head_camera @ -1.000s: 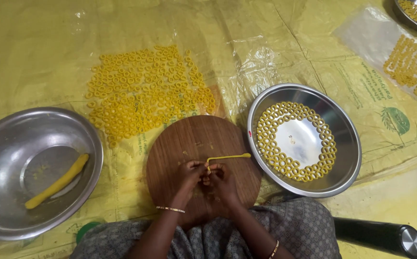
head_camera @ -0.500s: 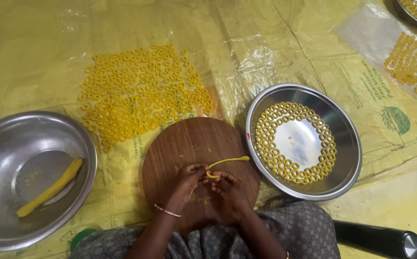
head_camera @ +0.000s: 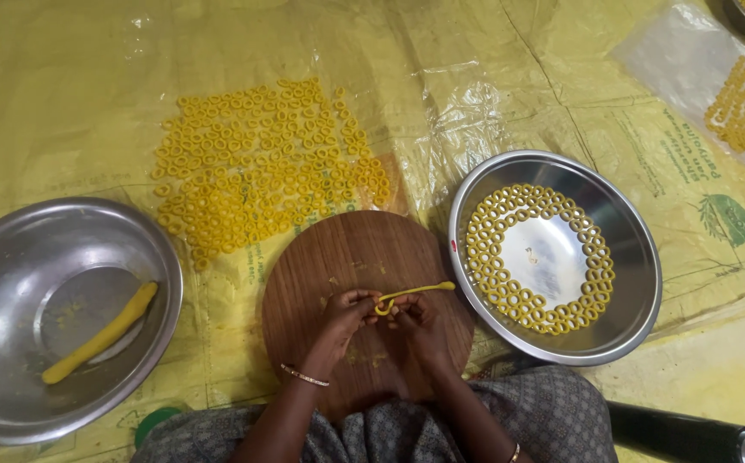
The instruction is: The person rolls small pieces of yellow dough into thin ropes on a wooden board, then folds and joins the ends to form rings. The finished rings are placed into a metal bowl. The process is repeated continuously.
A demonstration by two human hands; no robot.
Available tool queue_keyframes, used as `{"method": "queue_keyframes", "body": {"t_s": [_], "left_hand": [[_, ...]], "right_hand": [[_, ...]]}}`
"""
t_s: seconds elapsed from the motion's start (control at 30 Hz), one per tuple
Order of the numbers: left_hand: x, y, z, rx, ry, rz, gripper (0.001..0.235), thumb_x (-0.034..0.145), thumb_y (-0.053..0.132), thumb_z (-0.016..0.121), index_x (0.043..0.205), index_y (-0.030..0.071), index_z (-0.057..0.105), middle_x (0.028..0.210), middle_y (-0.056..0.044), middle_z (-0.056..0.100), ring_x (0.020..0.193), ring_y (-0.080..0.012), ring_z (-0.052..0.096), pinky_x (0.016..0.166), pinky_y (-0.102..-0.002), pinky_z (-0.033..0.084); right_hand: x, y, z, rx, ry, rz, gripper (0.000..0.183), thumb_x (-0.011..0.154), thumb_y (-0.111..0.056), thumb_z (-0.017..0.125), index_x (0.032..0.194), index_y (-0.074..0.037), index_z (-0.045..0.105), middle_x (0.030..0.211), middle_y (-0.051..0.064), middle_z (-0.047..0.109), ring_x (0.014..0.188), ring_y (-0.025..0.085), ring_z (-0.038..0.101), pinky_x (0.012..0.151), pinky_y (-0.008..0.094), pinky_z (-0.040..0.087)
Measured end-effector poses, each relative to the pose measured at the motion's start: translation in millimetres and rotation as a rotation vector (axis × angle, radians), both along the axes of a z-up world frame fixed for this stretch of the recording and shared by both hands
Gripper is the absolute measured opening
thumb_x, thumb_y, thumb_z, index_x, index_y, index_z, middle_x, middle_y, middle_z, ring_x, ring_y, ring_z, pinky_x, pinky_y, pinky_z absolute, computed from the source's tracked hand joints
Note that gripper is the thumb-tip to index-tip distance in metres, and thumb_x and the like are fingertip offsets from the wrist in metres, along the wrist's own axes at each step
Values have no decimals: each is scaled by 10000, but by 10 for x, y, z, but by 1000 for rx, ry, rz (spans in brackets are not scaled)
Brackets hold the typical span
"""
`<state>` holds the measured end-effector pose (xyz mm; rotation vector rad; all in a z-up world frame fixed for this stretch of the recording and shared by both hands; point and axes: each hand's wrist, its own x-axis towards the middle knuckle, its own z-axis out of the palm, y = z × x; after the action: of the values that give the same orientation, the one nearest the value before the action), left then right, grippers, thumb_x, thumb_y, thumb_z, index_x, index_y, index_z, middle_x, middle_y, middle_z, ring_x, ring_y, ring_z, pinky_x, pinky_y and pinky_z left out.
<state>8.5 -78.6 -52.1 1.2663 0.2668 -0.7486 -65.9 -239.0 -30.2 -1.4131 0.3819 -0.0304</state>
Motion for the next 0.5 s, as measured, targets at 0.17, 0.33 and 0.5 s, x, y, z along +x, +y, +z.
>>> {"method": "queue_keyframes", "body": {"t_s": [0.17, 0.33, 0.5], "left_hand": [[0, 13, 52, -10, 1, -24, 238, 938, 172, 713, 1088, -9, 749, 964, -84, 774, 788, -125, 719, 691, -238, 593], [8, 10, 58, 24, -13, -52, 280, 905, 196, 784, 1079, -21, 752, 935, -93, 765, 761, -127, 699, 676, -238, 586], [0, -21, -17, 81, -83, -60, 258, 870, 170, 803, 1060, -1, 765, 925, -83, 776, 758, -117, 701, 679, -238, 590]], "right_hand": [[-31, 1, -3, -132, 27, 31, 196, 974, -14, 607, 1124, 12, 731, 993, 57, 764, 885, 116, 704, 780, 267, 567], [-23, 25, 25, -161, -2, 30, 229, 956, 1, 597, 1139, 7, 734, 1000, 51, 768, 891, 113, 702, 797, 262, 563], [-20, 20, 118, -287, 39, 14, 234, 965, -33, 614, 1155, -7, 747, 983, 70, 770, 845, 136, 688, 770, 271, 554]]}}
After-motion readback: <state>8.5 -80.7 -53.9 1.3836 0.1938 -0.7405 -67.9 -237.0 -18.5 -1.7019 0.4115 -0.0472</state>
